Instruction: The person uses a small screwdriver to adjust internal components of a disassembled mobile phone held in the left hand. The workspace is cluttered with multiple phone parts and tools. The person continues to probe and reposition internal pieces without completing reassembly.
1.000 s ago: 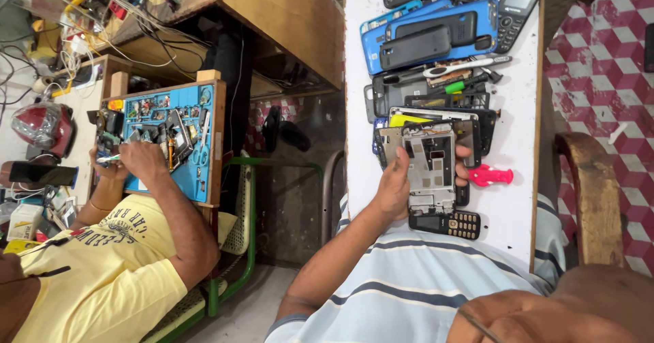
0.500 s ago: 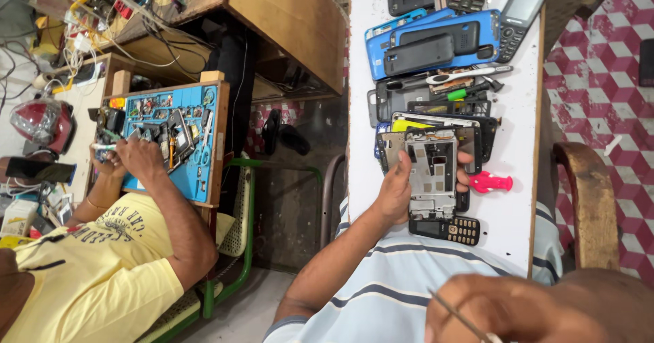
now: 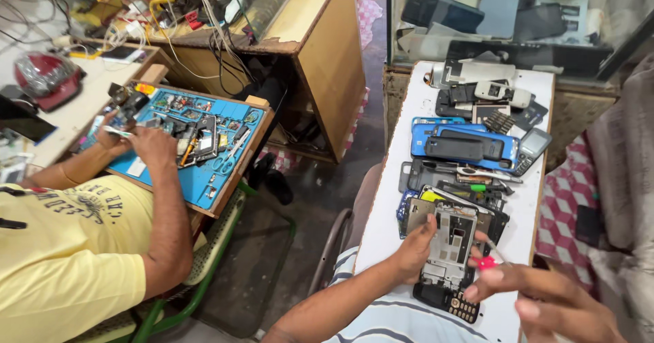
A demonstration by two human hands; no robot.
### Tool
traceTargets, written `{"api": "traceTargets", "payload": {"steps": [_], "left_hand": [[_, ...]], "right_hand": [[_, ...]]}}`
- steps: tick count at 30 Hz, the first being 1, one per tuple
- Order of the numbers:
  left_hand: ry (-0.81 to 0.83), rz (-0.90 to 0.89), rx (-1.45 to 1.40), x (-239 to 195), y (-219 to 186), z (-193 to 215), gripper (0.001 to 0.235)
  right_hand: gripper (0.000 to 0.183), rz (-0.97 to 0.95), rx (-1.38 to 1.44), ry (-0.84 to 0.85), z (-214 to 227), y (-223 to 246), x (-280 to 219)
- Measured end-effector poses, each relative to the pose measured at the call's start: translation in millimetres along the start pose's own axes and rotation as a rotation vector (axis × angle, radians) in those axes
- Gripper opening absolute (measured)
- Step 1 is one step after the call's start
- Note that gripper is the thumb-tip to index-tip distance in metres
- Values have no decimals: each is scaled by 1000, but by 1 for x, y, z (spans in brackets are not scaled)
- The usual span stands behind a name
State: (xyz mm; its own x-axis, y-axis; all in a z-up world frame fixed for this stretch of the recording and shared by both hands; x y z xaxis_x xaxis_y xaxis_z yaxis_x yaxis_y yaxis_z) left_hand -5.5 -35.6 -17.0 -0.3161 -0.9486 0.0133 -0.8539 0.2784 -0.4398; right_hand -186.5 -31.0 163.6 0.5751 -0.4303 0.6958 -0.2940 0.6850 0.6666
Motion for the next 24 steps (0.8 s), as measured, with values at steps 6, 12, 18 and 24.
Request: {"api": "traceTargets", "payload": {"steps": [6,12,18,24], "left_hand": [[30,-19,-1,-1,1,9,94],[44,-26,-34,2,1,13,93],[76,2,-92,0,3,16,93],[65,-5,-87,3,4,17,93]], "right_hand": [[101,-275,588,-144,19,-112,-72],[97,-687,292,-416,24,-204,-184],[34,-464,-134,-305,-32,-158,-154],[39,-522,-230,-283,-51,-130,-121]]}}
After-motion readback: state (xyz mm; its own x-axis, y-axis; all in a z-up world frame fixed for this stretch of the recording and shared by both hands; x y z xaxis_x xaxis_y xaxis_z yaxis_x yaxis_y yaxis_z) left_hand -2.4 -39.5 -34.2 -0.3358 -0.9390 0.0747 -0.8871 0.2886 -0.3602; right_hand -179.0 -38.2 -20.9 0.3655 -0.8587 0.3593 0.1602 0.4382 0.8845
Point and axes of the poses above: each hand's wrist, its own x-axis towards the middle knuckle, its own z-axis out of the back of the hand, y = z × x, the point moved 4 cm from there along x, towards the middle knuckle, and after that the axes turned 14 degrees about -x, right-handed, at the moved point
